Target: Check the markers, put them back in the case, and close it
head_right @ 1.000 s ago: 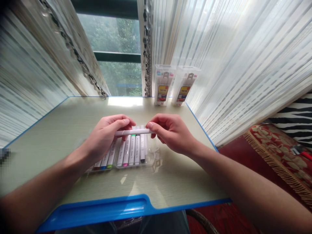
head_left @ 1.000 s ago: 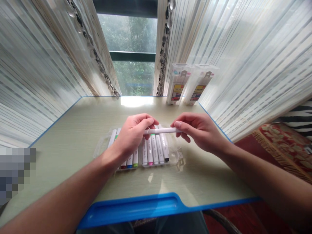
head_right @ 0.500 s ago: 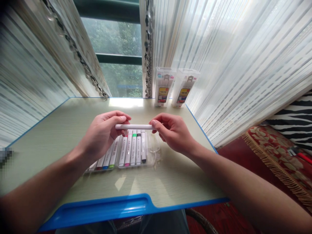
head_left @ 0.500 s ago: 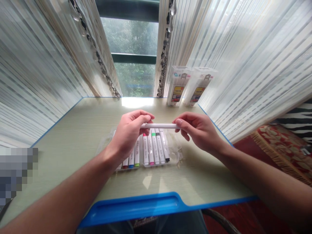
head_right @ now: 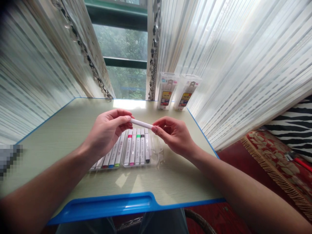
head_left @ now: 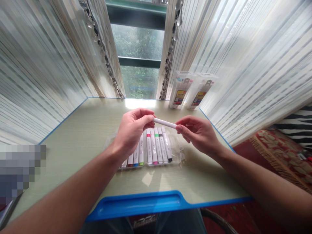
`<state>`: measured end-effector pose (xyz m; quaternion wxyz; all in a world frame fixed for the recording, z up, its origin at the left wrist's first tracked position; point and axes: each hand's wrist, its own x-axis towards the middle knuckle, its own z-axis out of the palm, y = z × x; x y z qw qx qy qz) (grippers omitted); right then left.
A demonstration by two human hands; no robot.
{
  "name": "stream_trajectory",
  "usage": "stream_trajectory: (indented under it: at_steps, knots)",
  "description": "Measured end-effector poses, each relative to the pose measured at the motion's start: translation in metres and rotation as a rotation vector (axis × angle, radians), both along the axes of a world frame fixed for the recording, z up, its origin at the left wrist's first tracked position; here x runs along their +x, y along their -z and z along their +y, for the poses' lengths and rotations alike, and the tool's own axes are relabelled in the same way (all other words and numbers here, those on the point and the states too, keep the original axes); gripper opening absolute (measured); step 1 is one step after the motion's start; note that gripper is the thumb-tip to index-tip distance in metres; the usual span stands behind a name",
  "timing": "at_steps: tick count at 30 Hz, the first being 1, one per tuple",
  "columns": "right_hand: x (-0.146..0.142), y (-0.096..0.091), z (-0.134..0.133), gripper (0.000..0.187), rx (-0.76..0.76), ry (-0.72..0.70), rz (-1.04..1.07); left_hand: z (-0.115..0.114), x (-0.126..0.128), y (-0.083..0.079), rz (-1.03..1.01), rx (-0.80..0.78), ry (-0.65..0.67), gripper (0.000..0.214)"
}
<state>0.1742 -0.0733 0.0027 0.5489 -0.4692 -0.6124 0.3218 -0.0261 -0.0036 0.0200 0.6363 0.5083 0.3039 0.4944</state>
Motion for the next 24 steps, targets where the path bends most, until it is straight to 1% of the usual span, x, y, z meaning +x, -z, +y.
stream_trajectory:
  at_steps: [5, 10, 16, 24]
  knots:
    - [0.0, 0.003, -0.002, 0.025, -0.003, -0.004, -0.048, 0.001, -0.001, 0.0, -0.038, -0.014, -0.008, 0.015]
    - [0.001, 0.004, 0.0, 0.031, -0.009, 0.015, 0.009, 0.002, -0.001, -0.001, -0.065, -0.03, 0.0, 0.024]
    - [-0.002, 0.004, 0.002, 0.036, 0.008, 0.066, 0.011, 0.005, 0.001, 0.005, -0.057, -0.003, -0.033, 0.032]
    - [-0.003, 0.013, 0.003, 0.028, 0.058, 0.009, -0.073, 0.012, -0.003, 0.008, -0.035, 0.031, -0.055, 0.037]
